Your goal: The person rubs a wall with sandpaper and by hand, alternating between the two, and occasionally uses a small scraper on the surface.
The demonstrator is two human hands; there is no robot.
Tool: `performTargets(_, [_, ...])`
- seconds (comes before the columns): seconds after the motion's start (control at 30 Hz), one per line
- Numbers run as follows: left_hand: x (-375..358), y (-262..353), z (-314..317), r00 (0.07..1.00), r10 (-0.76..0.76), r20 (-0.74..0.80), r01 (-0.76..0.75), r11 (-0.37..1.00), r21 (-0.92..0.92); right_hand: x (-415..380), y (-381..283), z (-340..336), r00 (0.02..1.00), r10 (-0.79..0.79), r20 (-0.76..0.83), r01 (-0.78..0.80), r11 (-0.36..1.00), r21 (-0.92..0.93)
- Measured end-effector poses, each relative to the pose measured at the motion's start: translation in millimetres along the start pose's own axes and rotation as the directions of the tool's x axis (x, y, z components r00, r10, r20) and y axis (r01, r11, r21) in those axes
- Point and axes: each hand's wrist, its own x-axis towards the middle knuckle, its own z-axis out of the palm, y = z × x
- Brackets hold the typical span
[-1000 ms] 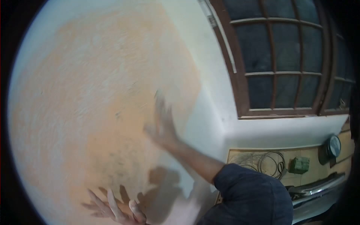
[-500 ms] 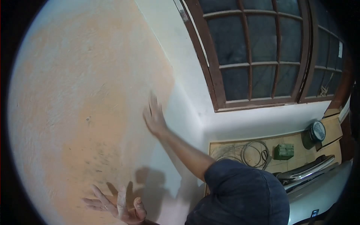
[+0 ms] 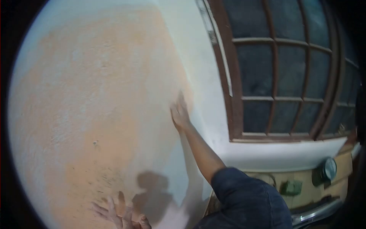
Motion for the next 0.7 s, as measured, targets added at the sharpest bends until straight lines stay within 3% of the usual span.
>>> performTargets(0.07, [-18.1,3.0,19.1,0.98,-0.167,0.112,0.188,0.959,-0.212,-60.1,20.9,7.7,0.999,0.009,0.033,-0.011,0.999,0.046])
performTargets(0.1, [-20.0,6.5,32.8,0.981,-0.186,0.056,0.193,0.969,-0.156,-83.4,38.8,22.1,0.999,0.033,-0.004,-0.032,0.988,0.154])
performTargets(0.13, [-20.1,12.9,46.4,0.972,-0.219,0.09,0.232,0.954,-0.187,-108.1,61.4,25.4,0.997,-0.069,0.038,0.068,0.997,0.036])
performTargets(0.2, [-22.9,21.6,76.8,0.963,-0.253,0.09,0.265,0.951,-0.16,-110.6,49.9,12.6,0.995,-0.051,0.09,0.06,0.993,-0.103])
performTargets(0.27, [-31.3,15.6,99.3,0.963,-0.264,0.047,0.259,0.961,0.102,-56.0,51.2,15.0,0.997,-0.062,0.049,0.063,0.998,-0.016])
performTargets(0.3, [-27.5,15.2,103.3,0.963,-0.263,0.063,0.252,0.957,0.146,-20.8,29.2,1.9,0.993,-0.094,0.067,0.093,0.995,0.029])
performTargets(0.37, [-21.4,20.9,113.9,0.936,-0.35,-0.044,0.346,0.885,0.313,49.1,5.3,-21.3,0.974,-0.215,0.067,0.212,0.976,0.055])
performTargets(0.4, [-16.1,18.8,126.5,0.936,-0.336,-0.105,0.352,0.892,0.285,72.0,7.8,-18.5,0.955,-0.289,0.062,0.286,0.957,0.048])
performTargets(0.47, [-1.4,24.5,150.4,0.925,-0.358,-0.129,0.38,0.887,0.264,87.3,-1.9,-8.4,0.958,-0.287,0.015,0.285,0.955,0.081])
performTargets(0.6, [7.7,68.6,169.8,0.92,-0.392,-0.025,0.389,0.9,0.197,48.3,27.4,-3.6,0.921,-0.39,0.022,0.383,0.912,0.145])
performTargets(0.67, [-2.5,81.3,173.1,0.907,-0.406,0.115,0.398,0.913,0.087,28.7,33.2,-2.5,0.838,-0.545,0.013,0.54,0.833,0.124])
performTargets(0.7, [-17.5,85.3,181.2,0.891,-0.44,0.11,0.424,0.894,0.143,20.6,40.7,-1.4,0.839,-0.542,0.046,0.527,0.831,0.178])
